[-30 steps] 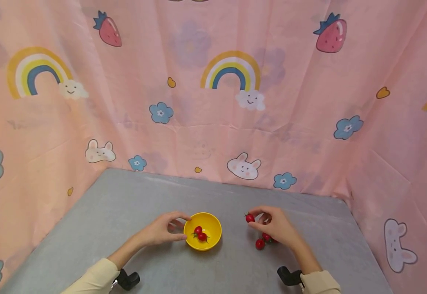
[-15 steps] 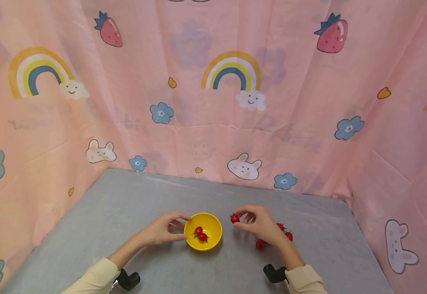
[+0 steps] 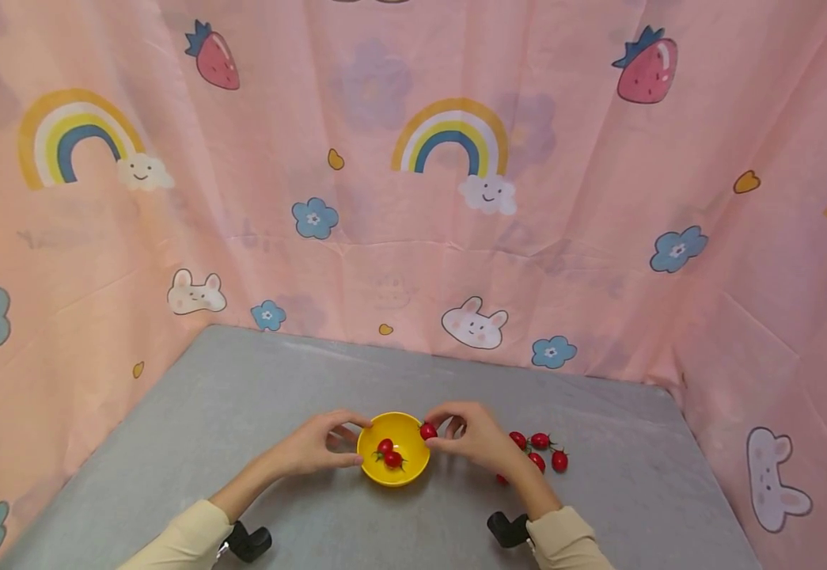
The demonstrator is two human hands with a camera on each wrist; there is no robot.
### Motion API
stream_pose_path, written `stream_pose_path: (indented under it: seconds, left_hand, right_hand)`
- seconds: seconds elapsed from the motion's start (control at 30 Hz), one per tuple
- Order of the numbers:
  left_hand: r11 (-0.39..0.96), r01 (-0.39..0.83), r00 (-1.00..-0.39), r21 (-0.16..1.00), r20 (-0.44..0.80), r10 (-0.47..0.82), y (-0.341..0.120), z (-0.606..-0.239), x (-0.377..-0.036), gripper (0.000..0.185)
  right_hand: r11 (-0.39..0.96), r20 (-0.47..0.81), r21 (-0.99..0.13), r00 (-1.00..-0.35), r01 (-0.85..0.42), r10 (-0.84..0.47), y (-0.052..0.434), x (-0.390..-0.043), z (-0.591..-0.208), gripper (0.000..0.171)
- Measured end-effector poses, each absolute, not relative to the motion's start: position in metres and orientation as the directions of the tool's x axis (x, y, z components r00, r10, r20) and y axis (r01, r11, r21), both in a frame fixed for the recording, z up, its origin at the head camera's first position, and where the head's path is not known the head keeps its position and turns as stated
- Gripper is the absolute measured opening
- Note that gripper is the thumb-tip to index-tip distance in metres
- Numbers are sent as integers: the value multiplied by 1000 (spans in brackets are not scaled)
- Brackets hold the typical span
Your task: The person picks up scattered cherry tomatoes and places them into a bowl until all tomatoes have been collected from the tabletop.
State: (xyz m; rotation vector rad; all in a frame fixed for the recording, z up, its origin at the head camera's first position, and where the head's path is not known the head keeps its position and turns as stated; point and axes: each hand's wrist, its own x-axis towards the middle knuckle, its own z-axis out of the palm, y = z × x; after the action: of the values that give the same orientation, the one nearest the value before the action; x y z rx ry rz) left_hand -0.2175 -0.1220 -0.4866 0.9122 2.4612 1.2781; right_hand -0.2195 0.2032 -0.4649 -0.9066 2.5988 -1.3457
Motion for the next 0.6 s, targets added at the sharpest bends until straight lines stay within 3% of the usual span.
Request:
stream_pose_path:
  seconds: [0.6]
  left_hand:
    - [428, 410, -784, 805, 71, 616, -122, -485, -216, 48]
  right_hand:
    - [439, 155, -796, -842, -416, -517, 232, -220, -462, 31]
